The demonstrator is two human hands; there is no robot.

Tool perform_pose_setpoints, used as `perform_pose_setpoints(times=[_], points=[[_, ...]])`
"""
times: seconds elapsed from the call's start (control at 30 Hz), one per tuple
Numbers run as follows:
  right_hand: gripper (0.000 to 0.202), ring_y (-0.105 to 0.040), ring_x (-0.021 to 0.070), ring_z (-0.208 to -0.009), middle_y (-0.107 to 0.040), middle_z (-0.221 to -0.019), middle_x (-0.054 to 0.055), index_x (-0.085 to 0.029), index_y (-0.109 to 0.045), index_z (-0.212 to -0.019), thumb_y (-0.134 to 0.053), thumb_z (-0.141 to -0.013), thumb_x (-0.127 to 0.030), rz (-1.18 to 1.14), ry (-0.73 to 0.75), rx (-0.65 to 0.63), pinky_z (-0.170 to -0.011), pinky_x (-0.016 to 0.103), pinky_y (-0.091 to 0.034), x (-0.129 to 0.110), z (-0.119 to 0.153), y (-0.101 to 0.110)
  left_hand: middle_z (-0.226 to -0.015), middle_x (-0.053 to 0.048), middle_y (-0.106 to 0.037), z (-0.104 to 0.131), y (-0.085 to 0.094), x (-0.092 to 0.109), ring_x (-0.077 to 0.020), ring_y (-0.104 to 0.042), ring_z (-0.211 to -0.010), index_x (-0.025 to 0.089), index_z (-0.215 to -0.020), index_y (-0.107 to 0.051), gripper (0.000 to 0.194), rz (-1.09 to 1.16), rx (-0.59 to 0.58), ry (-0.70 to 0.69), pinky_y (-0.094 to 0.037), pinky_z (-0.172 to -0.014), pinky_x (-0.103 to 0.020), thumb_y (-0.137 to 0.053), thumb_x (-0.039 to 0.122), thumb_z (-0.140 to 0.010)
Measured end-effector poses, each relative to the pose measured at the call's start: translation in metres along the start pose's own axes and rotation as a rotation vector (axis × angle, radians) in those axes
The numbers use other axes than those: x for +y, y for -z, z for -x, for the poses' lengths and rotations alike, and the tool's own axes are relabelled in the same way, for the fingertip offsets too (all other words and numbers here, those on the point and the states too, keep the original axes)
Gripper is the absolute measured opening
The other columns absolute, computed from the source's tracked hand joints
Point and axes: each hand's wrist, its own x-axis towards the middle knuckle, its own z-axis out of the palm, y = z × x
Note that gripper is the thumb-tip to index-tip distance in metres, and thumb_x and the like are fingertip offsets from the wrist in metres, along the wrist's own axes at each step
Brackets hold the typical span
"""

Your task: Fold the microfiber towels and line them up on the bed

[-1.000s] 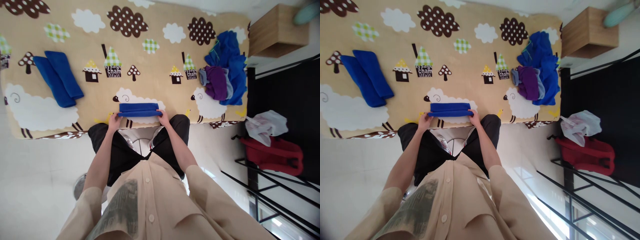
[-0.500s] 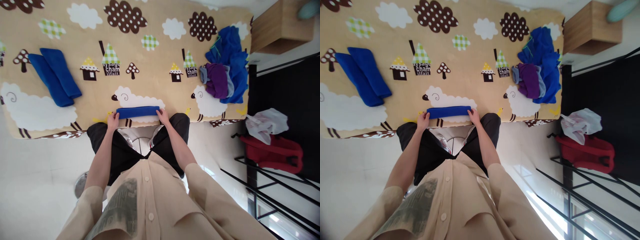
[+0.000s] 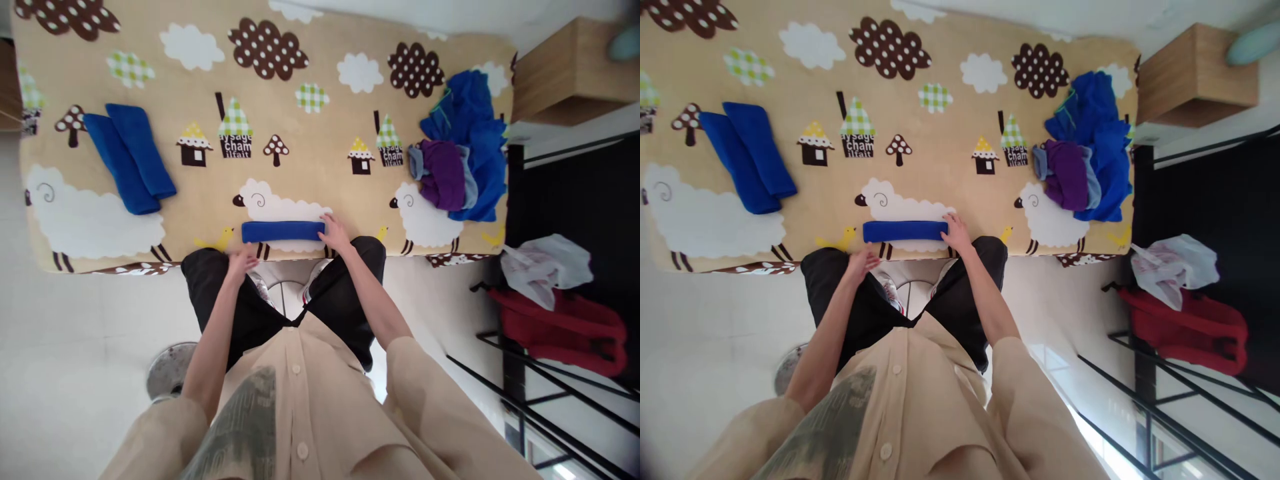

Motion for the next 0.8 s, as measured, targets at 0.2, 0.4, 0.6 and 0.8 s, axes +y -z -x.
perform_pose_setpoints(times=[0.2,0.4,0.6,0.8], points=[[0.066,-0.059,0.0269,-0.128,-0.059,-0.141,0.015,-0.015,-0.057,-0.142,-0.069,-0.077,-0.014,0.128,0.070,-0.296,-0.113,0.039,-0.046,-0.019,-0.025,0.014,-0.103,-0.015,-0.072,0.009,-0.044,-0.006,-0.0208,-0.071,-0.102,0.013,-0.104,-0.066,0.030,0.346,-0.148,0.072,-0.057,-0.098,-0.033,-0.080,0.032,-0.086],[0.069,-0.066,0.0267,-0.117,-0.067,-0.133,0.013,-0.019,-0.062,-0.137,-0.079,-0.070,-0.014,0.251,0.029,-0.452,-0.099,0.033,-0.052,-0.040,-0.036,0.019,-0.111,-0.012,-0.071,-0.009,-0.064,0.018,-0.0200,-0.070,-0.102,0.017,-0.109,-0.066,0.039,0.492,-0.084,0.050,-0.056,-0.098,-0.035,-0.086,0.029,-0.078],[0.047,-0.070,0.0266,-0.102,-0.076,-0.111,0.010,-0.016,-0.073,-0.116,-0.081,-0.070,-0.020,0.280,0.101,-0.506,-0.087,0.030,-0.052,-0.080,-0.032,0.003,-0.109,-0.007,-0.074,-0.006,-0.044,0.044,-0.0182,-0.069,-0.101,0.019,-0.105,-0.067,0.042,0.575,-0.146,-0.260,-0.056,-0.091,-0.029,-0.087,0.023,-0.068],[0.023,-0.069,0.0273,-0.097,-0.075,-0.105,0.010,-0.014,-0.075,-0.095,-0.075,-0.072,-0.016,0.124,0.202,-0.333,-0.089,0.034,-0.053,-0.173,-0.052,-0.048,-0.108,-0.009,-0.076,0.011,0.024,0.131,-0.0241,-0.070,-0.104,0.017,-0.099,-0.071,0.050,0.325,-0.266,-0.609,-0.054,-0.097,-0.037,-0.093,0.038,-0.060]])
